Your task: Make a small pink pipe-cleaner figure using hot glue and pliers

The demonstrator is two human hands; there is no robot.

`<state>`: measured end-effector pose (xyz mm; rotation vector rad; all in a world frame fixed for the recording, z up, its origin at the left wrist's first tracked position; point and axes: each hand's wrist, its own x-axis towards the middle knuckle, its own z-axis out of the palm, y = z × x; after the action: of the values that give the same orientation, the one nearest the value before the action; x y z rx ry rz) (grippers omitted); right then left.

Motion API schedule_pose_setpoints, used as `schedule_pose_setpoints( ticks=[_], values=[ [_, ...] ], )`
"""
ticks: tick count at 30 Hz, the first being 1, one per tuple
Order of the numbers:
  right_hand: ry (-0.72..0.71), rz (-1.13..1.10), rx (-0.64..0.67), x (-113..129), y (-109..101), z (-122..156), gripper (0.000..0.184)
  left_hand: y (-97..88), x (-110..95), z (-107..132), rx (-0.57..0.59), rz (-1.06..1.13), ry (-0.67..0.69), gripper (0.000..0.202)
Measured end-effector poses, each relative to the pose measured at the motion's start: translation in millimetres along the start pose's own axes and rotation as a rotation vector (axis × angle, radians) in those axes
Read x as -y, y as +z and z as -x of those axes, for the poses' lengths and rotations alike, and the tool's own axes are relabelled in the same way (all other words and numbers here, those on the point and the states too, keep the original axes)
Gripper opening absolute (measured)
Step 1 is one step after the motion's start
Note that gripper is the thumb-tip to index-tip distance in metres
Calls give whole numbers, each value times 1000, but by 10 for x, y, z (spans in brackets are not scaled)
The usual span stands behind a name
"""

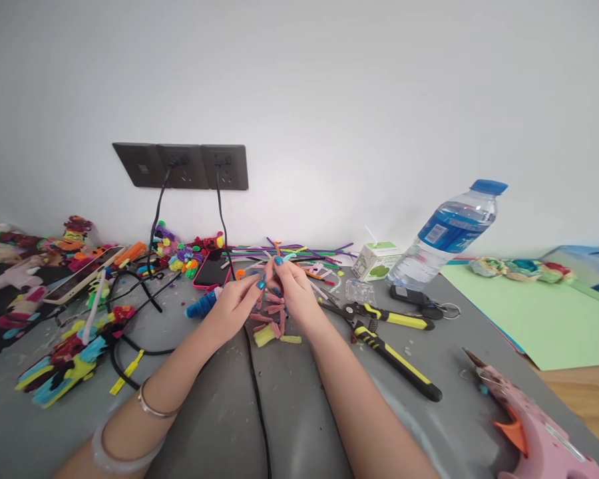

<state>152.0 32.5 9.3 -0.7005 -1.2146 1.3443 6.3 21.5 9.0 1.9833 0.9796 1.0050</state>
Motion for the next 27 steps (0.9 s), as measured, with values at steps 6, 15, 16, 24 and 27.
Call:
schedule_pose_setpoints(
  ticks=[6,15,16,24,27],
  values=[
    [36,-55,19,4,48,-4,52,20,30,-18,-45,42,-14,34],
    [51,-115,-7,-1,80,-8,55,177,-25,-28,-96,393,-276,36],
    [46,-124,-10,0,86,-11,55,178,-25,-27,-102,379,-264,36],
    [50,-33,-44,30,53,-11,51,41,4,-7,-97,-64,-35,34],
    [65,-4,-43,36,54,-3,52,8,-12,-2,-67,-158,-29,33]
  ],
)
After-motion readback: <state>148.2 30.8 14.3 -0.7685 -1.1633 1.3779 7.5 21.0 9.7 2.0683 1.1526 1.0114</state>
